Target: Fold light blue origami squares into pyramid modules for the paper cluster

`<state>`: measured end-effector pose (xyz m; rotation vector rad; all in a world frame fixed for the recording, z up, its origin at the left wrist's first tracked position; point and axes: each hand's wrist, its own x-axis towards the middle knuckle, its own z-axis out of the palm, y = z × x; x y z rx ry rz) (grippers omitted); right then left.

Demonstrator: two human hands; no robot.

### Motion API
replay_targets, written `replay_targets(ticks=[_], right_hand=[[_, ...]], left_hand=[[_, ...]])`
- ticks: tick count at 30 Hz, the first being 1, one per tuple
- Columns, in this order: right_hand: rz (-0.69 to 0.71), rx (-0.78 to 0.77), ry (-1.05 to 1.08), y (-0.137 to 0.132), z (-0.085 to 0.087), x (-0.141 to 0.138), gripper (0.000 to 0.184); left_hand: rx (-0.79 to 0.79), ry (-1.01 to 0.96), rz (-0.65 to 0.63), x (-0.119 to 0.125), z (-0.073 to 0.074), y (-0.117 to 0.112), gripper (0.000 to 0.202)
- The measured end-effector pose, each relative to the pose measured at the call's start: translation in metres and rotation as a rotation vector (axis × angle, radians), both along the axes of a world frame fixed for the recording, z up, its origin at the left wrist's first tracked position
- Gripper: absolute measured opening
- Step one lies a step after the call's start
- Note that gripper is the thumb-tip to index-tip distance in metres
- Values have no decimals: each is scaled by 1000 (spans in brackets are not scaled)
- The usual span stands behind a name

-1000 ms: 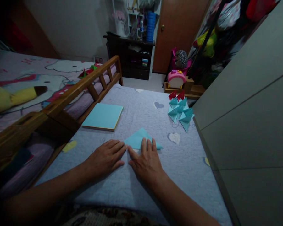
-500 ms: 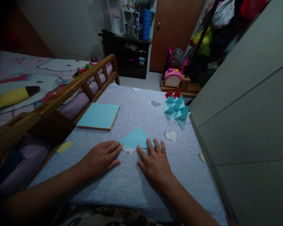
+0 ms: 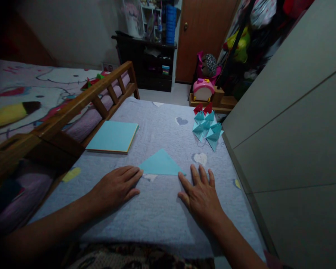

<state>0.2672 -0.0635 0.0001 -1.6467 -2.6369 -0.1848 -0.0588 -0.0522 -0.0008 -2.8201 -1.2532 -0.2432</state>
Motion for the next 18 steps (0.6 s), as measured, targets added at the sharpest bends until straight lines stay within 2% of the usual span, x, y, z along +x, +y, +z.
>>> replay_targets(ticks=[9,11,14,18], right_hand=[[-12,75,-55,-4,-3,26,50],[-10,106,-25,-2,0,27,43],[-4,145,84,2,8,17,31],[159,57,246,8,19,-21,41]], left_hand=[[34,-31,12,-2,-5,-3,37],[51,-28,15,-3,-6,-4,37],[53,-3,-1,-2,-4,-4,38],[14,41,17,6,6,0,38]])
